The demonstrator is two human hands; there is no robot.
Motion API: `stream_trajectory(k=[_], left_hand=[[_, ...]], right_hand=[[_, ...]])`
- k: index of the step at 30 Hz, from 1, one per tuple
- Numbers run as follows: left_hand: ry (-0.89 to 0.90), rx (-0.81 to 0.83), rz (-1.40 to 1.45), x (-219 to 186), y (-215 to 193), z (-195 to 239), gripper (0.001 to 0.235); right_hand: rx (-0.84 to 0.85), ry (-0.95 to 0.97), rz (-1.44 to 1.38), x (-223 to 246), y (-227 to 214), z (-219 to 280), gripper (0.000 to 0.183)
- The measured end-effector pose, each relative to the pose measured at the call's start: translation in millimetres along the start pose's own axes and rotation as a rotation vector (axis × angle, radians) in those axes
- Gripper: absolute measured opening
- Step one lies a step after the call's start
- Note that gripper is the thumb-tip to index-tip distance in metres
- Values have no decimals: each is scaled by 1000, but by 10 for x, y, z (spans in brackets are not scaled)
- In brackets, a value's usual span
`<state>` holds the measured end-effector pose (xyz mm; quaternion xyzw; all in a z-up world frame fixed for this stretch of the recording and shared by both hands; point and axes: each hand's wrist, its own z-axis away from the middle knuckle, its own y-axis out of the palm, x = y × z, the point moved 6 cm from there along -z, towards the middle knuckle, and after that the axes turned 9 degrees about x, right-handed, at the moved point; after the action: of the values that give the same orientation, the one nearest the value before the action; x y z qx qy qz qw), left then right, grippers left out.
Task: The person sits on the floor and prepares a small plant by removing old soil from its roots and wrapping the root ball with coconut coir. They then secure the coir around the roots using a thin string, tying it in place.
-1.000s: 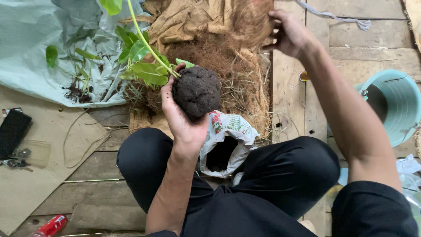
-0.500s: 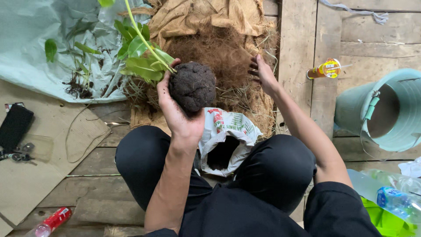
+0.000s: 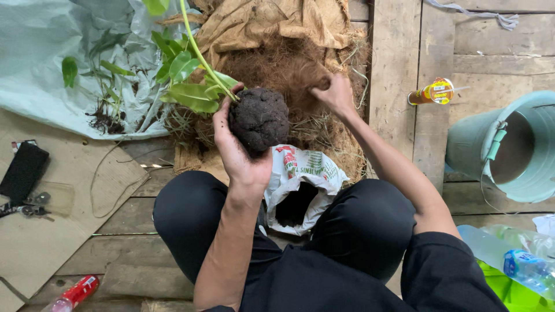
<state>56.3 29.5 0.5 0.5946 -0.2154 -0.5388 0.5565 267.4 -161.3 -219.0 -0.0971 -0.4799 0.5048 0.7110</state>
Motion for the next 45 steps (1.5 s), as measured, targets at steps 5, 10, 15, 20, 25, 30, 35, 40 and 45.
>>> stream_trajectory(k=[5,10,15,20,25,30,35,40,45], left_hand=[[-18,8,31,11,-25,6,33],[3,-7,33,34,-39,-9,32],[-22,-26,25,36,-50,17,32],[-19,-15,35,18,-56,27,32],[-16,6,3,-11,-64,50,33],[-14,-6,-1,22,-67,29,30],[-39,-26,5,67,-88,18,31],[-28,-45,-6,78,-134,-18,31],[-23,0,3,70,-129,-51,35]], right_hand=[[-120,-250,-336,-17,-254,162,54],[51,-284,-1024,15,-298,427,52],[-153,-573,-488,33,-455,814,83],[60,-463,128,-254,26,856,122],[-1,-316,-363,-599,111,928,110],[14,-547,381,-202,16,901,116],[206,-666,983,-53,431,870,129],[265,-486,684,-56,459,447,67],[258,-179,-46,39,-118,405,55]])
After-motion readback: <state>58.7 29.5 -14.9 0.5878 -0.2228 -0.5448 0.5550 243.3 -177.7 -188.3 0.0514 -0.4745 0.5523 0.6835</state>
